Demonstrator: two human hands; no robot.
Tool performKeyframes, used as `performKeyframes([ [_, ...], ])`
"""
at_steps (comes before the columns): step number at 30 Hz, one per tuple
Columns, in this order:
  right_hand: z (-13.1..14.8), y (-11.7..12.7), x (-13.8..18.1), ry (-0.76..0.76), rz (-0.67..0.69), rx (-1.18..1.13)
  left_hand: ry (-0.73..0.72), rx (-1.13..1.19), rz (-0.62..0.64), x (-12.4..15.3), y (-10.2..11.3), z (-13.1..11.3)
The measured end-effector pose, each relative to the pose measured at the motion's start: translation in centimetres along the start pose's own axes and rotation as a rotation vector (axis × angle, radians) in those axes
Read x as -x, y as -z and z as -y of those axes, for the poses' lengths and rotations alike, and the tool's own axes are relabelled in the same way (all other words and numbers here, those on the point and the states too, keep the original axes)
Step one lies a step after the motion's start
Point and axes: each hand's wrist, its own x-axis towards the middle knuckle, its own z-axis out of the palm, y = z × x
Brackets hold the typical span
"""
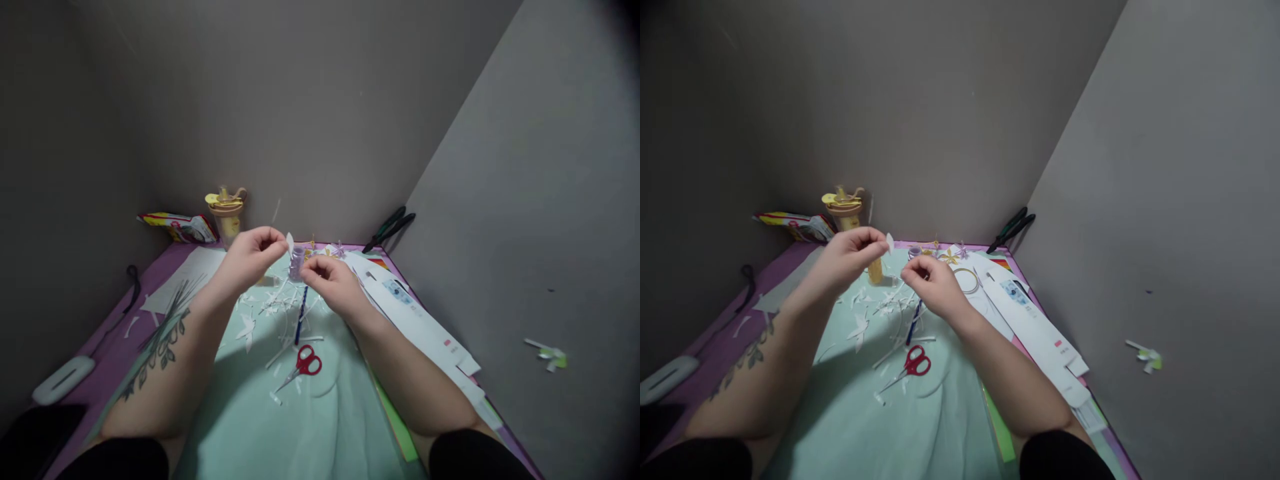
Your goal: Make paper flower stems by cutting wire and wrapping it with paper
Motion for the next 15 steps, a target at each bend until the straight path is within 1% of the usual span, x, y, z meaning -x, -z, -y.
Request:
performKeyframes([
  [2, 0.2, -0.5, -0.4, 0.011, 0.08, 0.11, -0.001, -0.005, -0.025, -0.1, 0.5, -0.1],
  [4, 0.5, -1.0, -0.7, 0.053, 0.224, 0.243, 0.002, -0.021, -0.023, -0.1, 0.9, -0.1],
  [6, 0.5, -1.5, -0.6, 0.115, 0.472, 0.407, -0.003, -0.049, -0.008, -0.1, 1.1, 0.0],
  [8, 0.0, -1.7, 0.3, 0.147, 0.745, 0.599, -0.019, -0.098, 0.055, 0.0, 1.2, 0.1],
  [9, -0.4, -1.7, 1.1, 0.142, 0.846, 0.7, -0.034, -0.13, 0.101, 0.0, 1.3, 0.2],
  [10, -1.0, -1.7, 2.1, 0.131, 0.91, 0.798, -0.056, -0.169, 0.151, 0.0, 1.3, 0.3],
  [11, -1.5, -1.7, 3.2, 0.127, 0.941, 0.877, -0.084, -0.212, 0.198, 0.0, 1.4, 0.4],
  [12, -2.1, -1.7, 4.3, 0.142, 0.935, 0.948, -0.119, -0.254, 0.235, 0.1, 1.3, 0.4],
  [15, -3.7, -1.5, 7.0, 0.204, 0.87, 1.122, -0.213, -0.311, 0.281, 0.3, 1.1, 0.0],
])
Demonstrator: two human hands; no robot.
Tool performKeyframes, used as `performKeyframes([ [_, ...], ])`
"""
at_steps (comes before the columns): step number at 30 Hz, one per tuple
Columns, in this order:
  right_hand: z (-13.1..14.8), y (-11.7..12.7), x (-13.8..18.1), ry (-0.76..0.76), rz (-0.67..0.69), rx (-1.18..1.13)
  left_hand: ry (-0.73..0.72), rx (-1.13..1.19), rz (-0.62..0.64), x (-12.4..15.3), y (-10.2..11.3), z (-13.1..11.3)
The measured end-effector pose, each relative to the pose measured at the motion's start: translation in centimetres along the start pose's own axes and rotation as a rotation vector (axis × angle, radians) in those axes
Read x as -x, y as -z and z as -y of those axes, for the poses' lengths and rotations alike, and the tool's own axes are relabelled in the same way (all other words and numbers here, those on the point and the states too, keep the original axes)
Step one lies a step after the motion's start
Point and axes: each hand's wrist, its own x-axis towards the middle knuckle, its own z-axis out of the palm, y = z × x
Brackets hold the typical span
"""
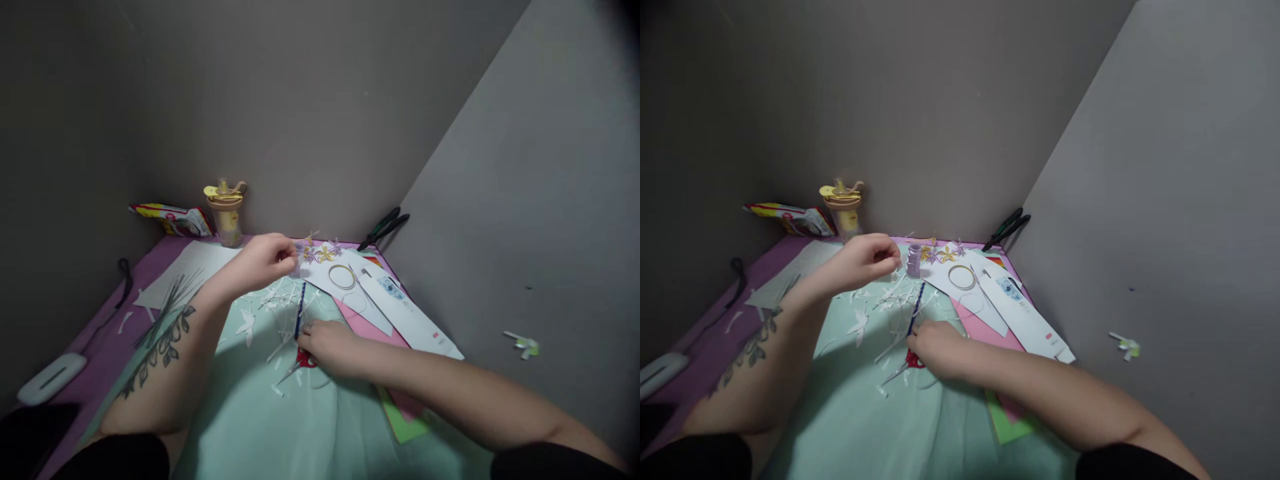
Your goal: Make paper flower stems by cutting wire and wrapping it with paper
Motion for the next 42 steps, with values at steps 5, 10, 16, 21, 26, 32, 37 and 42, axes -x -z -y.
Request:
performKeyframes([
  [5, -0.1, -1.1, 0.4, 0.014, -0.018, 0.054, 0.091, 0.202, 0.023, -0.1, -0.2, -1.1],
  [10, 0.0, -1.1, 1.1, 0.11, 0.025, 0.079, 0.365, 0.438, -0.031, 2.5, -1.9, 0.4],
  [16, -0.2, -1.1, 3.0, -0.186, -0.291, -0.343, 0.625, 0.688, -0.157, 7.8, -4.3, 1.8],
  [21, 1.4, -1.0, 4.1, -0.472, -0.394, -1.368, 0.603, 0.689, -0.21, 7.8, -5.7, -0.1],
  [26, 4.1, -1.9, 4.5, -0.349, -0.162, -1.774, 0.57, 0.643, -0.149, 7.8, -7.9, -1.0],
  [32, 4.6, -2.3, 4.0, -0.342, -0.079, -1.787, 0.591, 0.566, -0.163, 8.0, -8.6, -1.1],
  [37, 4.5, -2.7, 3.8, -0.307, -0.123, -1.761, 0.584, 0.525, -0.146, 8.0, -9.0, -1.2],
  [42, 4.5, -3.0, 3.7, -0.327, -0.098, -1.77, 0.605, 0.508, -0.123, 8.1, -9.5, -1.0],
])
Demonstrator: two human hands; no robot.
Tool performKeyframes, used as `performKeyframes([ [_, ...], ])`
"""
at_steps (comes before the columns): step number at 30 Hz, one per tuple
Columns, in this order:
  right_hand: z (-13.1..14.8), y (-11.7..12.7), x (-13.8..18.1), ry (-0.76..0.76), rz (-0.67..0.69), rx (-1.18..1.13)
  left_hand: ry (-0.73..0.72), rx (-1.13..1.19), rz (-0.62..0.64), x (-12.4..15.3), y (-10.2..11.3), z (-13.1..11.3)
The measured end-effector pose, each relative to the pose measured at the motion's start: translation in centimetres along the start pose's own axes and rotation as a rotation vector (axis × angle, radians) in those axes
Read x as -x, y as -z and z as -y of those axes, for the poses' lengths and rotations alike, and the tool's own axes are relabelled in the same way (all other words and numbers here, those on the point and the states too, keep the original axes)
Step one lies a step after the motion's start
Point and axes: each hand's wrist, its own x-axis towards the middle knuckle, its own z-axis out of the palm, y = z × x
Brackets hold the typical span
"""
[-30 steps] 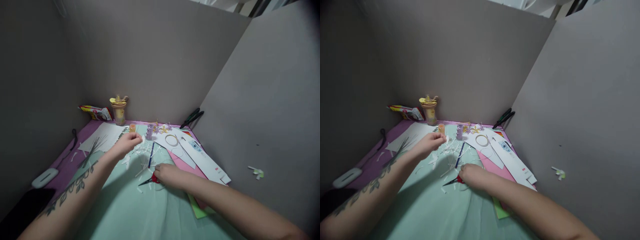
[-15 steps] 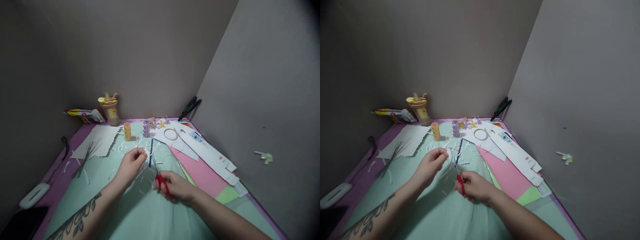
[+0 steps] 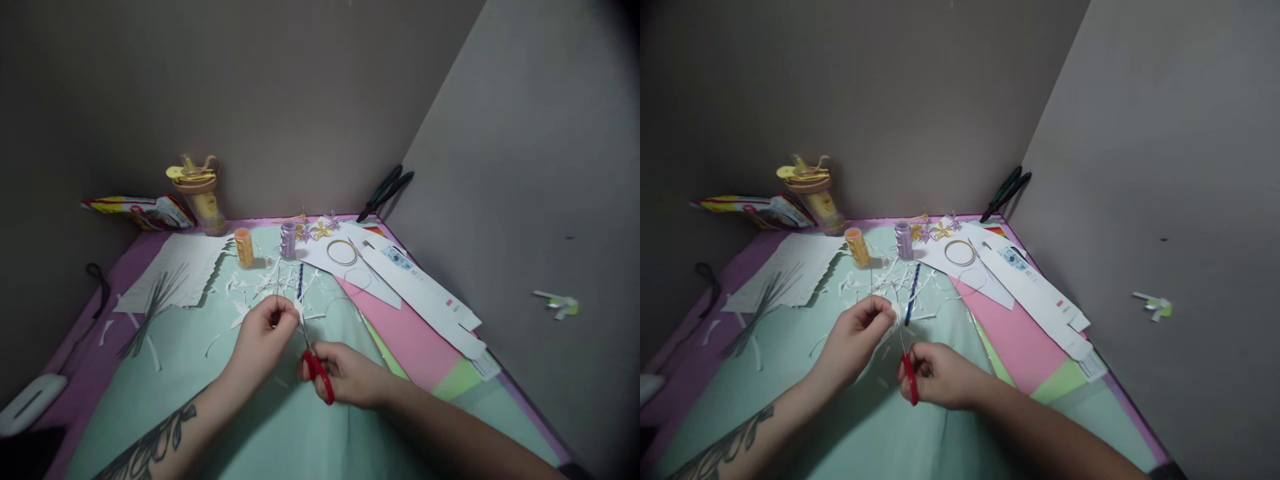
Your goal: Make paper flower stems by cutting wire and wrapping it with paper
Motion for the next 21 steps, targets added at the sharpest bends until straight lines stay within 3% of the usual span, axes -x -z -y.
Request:
performKeyframes([
  [21, 0.79, -0.59, -0.17, 0.03, -0.025, 0.017, -0.043, -0.008, -0.005, 0.36, 0.11, -0.02],
])
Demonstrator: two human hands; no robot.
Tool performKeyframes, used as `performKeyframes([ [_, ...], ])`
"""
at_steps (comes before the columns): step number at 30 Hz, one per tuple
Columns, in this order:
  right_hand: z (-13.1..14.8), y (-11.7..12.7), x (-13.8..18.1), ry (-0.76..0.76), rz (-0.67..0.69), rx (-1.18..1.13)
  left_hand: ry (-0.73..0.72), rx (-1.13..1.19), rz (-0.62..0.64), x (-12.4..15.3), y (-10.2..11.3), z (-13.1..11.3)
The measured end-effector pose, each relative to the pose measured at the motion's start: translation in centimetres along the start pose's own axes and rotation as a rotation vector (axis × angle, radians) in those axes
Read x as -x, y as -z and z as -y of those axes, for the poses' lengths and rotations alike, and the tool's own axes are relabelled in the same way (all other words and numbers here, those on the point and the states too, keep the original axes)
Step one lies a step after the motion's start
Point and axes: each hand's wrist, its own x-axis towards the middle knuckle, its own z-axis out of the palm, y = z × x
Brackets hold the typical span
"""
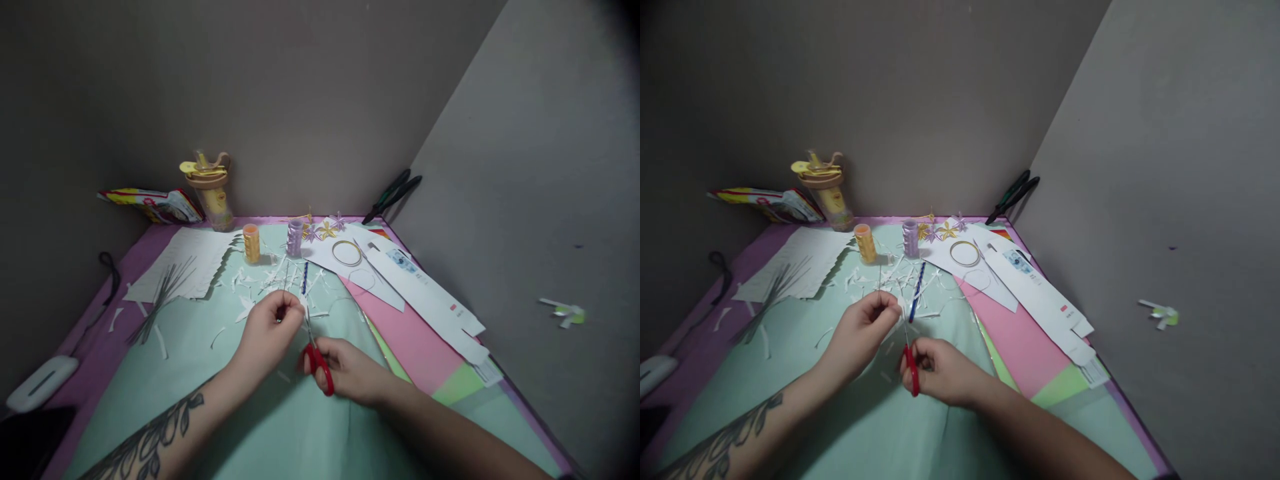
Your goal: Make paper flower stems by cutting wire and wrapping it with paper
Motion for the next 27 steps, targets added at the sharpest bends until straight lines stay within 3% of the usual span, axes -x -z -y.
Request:
performKeyframes([
  [27, -0.15, 0.16, -0.13, 0.012, 0.012, 0.009, 0.006, 0.009, 0.001, -0.18, -0.23, 0.16],
])
